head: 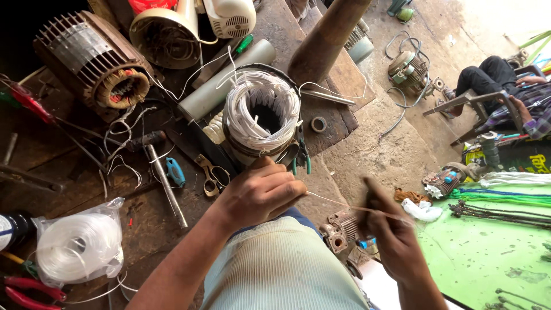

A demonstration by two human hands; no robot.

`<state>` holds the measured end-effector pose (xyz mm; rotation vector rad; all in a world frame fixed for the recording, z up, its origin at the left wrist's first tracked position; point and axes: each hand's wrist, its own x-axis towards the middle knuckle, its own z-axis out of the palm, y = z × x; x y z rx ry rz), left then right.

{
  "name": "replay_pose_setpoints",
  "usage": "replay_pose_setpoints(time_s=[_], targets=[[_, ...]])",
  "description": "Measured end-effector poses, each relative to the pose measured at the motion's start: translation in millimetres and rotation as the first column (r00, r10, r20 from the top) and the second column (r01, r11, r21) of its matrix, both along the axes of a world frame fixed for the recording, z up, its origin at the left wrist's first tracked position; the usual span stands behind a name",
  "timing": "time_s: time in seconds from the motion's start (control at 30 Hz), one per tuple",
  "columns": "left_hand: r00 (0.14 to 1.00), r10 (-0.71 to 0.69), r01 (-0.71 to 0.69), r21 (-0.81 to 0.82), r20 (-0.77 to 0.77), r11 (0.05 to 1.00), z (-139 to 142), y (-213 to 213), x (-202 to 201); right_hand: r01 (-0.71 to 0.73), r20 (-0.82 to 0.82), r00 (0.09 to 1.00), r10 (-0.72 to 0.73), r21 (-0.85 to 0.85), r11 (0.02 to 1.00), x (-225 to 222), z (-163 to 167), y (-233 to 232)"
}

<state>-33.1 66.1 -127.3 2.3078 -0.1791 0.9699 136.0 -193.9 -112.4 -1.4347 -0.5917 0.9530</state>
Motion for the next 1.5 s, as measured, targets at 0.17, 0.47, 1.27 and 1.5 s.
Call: replay_pose_setpoints(time_s=[0.17, 0.47, 1.27, 1.5], targets=[[0.996, 0.084, -0.083, 0.055, -0.012, 0.995, -3.2, -5.6, -0.5, -0.388, 0.106, 0.898, 0.426, -0.261, 0.884, -16.5, 0.6, 14.6], [0.987, 0.161, -0.162, 0.147, 0.025, 0.976, -6.5, -9.8, 1.3, 0.071, -0.632, 0.774, -0.029, 0.041, 0.997, -48.3, 28.3, 62.3], [0.996, 0.085, -0.086, 0.035, 0.025, 0.996, 3.5, -6.6, 4.6, 0.299, -0.187, 0.935, -0.303, -0.049, 0.953, 11.3, 28.9, -34.3], [0.999, 0.052, -0.051, -0.058, 0.006, 0.997, 8.8, -8.0, 2.9, -0.075, 0.045, 0.995, 0.086, -0.212, 0.974, -8.3, -0.8, 26.3]])
